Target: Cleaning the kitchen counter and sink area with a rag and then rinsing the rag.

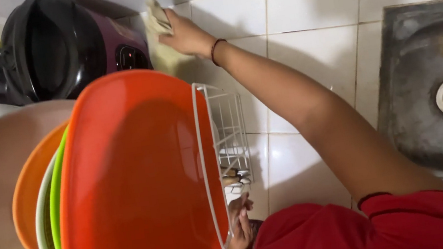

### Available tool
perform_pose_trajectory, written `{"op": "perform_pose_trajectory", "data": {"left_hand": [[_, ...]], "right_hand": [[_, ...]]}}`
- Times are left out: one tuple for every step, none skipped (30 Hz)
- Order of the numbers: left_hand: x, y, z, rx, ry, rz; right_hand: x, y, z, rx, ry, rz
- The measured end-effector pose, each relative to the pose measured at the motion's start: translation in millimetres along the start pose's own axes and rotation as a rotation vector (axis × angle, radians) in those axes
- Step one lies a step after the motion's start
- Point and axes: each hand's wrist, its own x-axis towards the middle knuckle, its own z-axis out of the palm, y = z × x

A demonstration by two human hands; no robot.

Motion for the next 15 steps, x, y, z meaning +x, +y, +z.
{"op": "perform_pose_trajectory", "data": {"left_hand": [[-2.3,-2.1,-0.2,-0.001,-0.019,-0.004],[-4.2,-0.7,-0.9,0.004,-0.021,-0.007],[-5.9,0.8,-1.5,-0.005,-0.016,-0.026],[-5.8,1.1,-1.9,-0.016,-0.015,-0.041],[-6.6,2.7,-1.8,-0.013,-0.020,-0.041],[-7.0,3.8,-1.3,-0.026,-0.018,-0.054],[-7.5,5.3,-1.0,-0.037,-0.017,-0.067],[-14.5,-4.2,-0.8,-0.035,-0.022,-0.062],[-20.9,-13.5,-1.0,-0.034,-0.024,-0.047],[-26.0,-23.1,0.6,-0.034,-0.023,-0.031],[-27.7,-25.2,5.1,-0.033,-0.025,-0.025],[-31.2,-28.0,9.4,-0.029,0.021,-0.006],[-34.7,-31.4,13.6,-0.026,0.067,0.012],[-35.0,-35.2,13.8,-0.021,0.065,0.016],[-35.2,-39.3,14.1,-0.018,0.102,0.026]], "right_hand": [[-10.5,-28.1,-12.4,-0.111,-0.125,0.309],[-8.9,-16.9,-3.3,-0.104,-0.127,0.310],[-7.2,-5.8,5.8,-0.255,-0.134,0.334],[-5.0,6.0,12.6,-0.407,-0.136,0.360],[-6.7,18.7,24.6,-0.402,-0.133,0.363],[-8.3,31.1,35.9,-0.541,-0.093,0.161],[-9.8,43.0,47.1,-0.676,-0.051,-0.043],[-8.7,61.3,64.4,-0.675,-0.044,-0.042],[-7.0,79.3,81.6,-0.665,-0.110,-0.246],[-3.8,97.3,97.5,-0.654,-0.177,-0.453],[-8.5,95.1,94.9,-0.657,-0.171,-0.455],[-13.7,92.4,95.1,-0.687,-0.215,-0.403],[-18.8,90.2,95.9,-0.717,-0.258,-0.351],[-20.9,75.8,85.0,-0.715,-0.252,-0.354],[-23.1,61.8,74.2,-0.757,-0.256,-0.323]]}}
